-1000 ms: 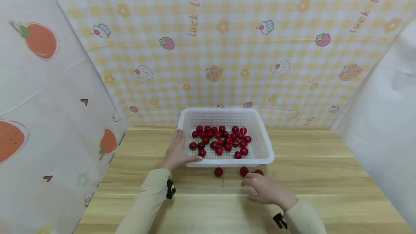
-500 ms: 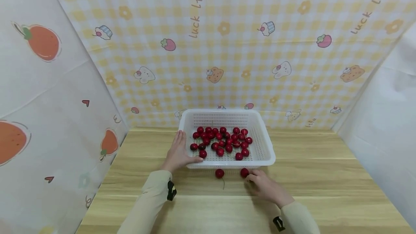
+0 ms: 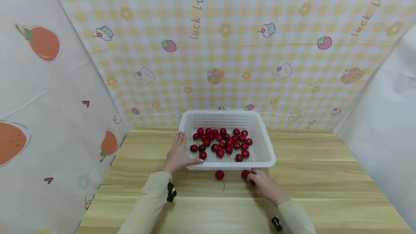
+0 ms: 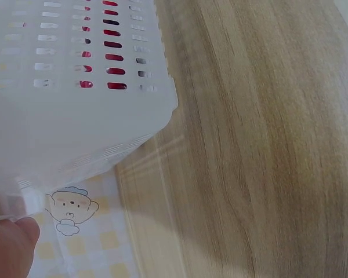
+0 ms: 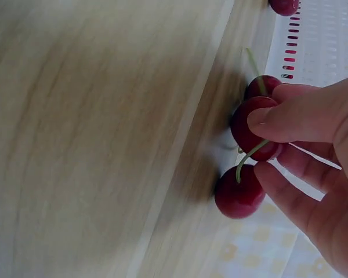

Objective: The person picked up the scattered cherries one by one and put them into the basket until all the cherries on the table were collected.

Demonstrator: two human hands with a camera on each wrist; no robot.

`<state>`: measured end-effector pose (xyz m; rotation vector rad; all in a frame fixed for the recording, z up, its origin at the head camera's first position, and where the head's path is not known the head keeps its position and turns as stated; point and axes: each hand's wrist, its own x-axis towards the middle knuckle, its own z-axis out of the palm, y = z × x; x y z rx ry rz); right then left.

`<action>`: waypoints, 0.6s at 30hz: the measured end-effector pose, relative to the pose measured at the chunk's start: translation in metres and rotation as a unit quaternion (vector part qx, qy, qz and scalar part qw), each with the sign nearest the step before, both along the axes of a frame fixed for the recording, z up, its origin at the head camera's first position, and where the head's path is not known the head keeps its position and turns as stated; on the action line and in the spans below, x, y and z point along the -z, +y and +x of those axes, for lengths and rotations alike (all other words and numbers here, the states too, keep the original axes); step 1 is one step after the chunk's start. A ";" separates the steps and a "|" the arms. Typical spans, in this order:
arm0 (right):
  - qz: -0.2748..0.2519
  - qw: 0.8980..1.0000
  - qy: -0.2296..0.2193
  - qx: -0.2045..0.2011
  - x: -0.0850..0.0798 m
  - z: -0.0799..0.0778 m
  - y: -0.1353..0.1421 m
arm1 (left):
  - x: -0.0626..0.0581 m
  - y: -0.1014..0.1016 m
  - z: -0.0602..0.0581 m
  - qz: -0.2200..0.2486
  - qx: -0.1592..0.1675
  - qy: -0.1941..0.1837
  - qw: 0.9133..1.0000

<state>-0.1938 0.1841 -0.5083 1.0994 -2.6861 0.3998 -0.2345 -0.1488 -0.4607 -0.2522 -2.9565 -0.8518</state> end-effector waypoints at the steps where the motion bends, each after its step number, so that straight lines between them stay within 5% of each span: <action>1: 0.001 1.000 0.004 -0.001 0.000 0.000 0.000 | 0.000 0.000 0.000 -0.001 -0.001 0.001 1.000; 10: 0.000 1.000 0.015 0.001 -0.005 0.006 -0.001 | 0.004 0.000 0.000 -0.002 0.001 0.007 1.000; 18: -0.041 0.994 0.080 -0.067 -0.032 0.026 -0.003 | 0.004 -0.001 0.000 0.012 0.004 0.022 1.000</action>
